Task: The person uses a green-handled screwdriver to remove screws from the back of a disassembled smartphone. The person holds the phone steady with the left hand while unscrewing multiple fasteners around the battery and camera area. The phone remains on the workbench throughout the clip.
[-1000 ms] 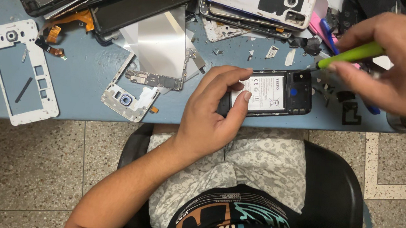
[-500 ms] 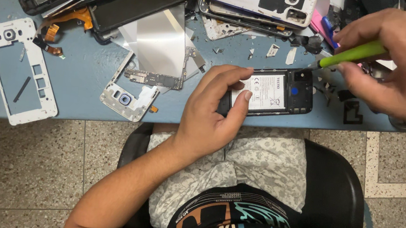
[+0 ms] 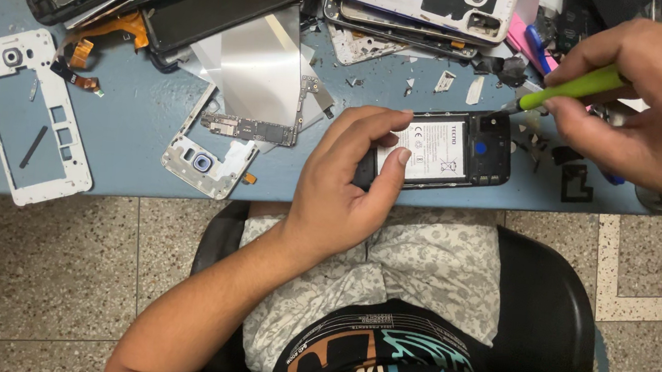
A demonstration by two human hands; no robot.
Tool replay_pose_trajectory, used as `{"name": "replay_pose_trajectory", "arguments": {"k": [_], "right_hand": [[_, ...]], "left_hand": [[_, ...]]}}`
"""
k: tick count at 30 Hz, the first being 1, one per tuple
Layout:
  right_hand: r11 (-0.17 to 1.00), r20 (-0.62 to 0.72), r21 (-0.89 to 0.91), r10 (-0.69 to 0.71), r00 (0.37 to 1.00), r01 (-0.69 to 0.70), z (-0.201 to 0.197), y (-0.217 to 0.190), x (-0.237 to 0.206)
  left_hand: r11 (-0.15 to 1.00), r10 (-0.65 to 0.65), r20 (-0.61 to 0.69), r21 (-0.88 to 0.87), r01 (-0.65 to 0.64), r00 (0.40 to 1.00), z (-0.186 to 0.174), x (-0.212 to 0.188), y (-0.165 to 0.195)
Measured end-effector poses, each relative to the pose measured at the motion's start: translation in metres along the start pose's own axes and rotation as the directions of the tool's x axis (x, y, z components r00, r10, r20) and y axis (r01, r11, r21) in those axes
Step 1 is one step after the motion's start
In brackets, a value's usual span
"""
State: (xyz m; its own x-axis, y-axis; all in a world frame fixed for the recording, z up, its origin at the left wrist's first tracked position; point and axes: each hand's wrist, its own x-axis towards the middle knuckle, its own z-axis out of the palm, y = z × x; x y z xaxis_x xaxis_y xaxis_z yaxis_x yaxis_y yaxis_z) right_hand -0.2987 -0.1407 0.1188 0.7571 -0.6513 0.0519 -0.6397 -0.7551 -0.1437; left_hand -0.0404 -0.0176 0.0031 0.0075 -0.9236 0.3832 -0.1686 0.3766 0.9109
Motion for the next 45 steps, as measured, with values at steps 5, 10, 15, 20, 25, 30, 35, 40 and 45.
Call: {"name": "replay_pose_trajectory", "arguments": {"k": [5,10,15,20,25,30,35,40,45], "right_hand": [[0.986,0.046,-0.111,0.128,0.991,-0.122,0.003,-0.005,0.003],[0.983,0.078,-0.092,0.165,0.983,-0.157,0.000,-0.009,0.005],[0.997,0.126,0.078,0.007,0.992,-0.017,-0.004,0.006,0.003],[0.983,0.085,0.170,-0.088,0.993,0.073,0.003,0.020,-0.003],[0.982,0.053,0.182,-0.065,0.997,0.054,0.002,0.019,-0.002],[0.975,0.131,-0.160,0.179,0.975,-0.157,0.001,-0.004,0.006],[0.994,-0.011,-0.106,-0.031,0.999,0.030,-0.007,-0.014,0.012],[0.990,0.008,-0.130,-0.046,0.999,0.047,-0.007,-0.008,0.014],[0.974,-0.006,-0.227,-0.010,1.000,0.008,-0.003,-0.006,0.007]], "left_hand": [[1.000,-0.001,-0.005,0.008,0.001,1.000,0.000,-0.001,0.001],[1.000,0.001,-0.013,0.007,-0.001,1.000,0.000,0.000,0.001],[1.000,-0.004,-0.018,-0.005,0.004,1.000,0.000,0.000,0.002],[1.000,-0.007,-0.014,-0.009,0.006,1.000,-0.001,-0.001,0.002],[1.000,-0.003,-0.005,0.012,0.003,1.000,-0.001,-0.001,0.002],[1.000,0.003,-0.007,0.022,-0.003,1.000,-0.001,-0.001,0.003],[1.000,0.000,-0.007,0.014,0.000,1.000,0.000,-0.001,0.002],[1.000,-0.002,-0.012,0.000,0.002,1.000,0.000,-0.001,0.001],[1.000,0.007,-0.008,0.011,-0.007,1.000,0.000,-0.001,0.001]]}}
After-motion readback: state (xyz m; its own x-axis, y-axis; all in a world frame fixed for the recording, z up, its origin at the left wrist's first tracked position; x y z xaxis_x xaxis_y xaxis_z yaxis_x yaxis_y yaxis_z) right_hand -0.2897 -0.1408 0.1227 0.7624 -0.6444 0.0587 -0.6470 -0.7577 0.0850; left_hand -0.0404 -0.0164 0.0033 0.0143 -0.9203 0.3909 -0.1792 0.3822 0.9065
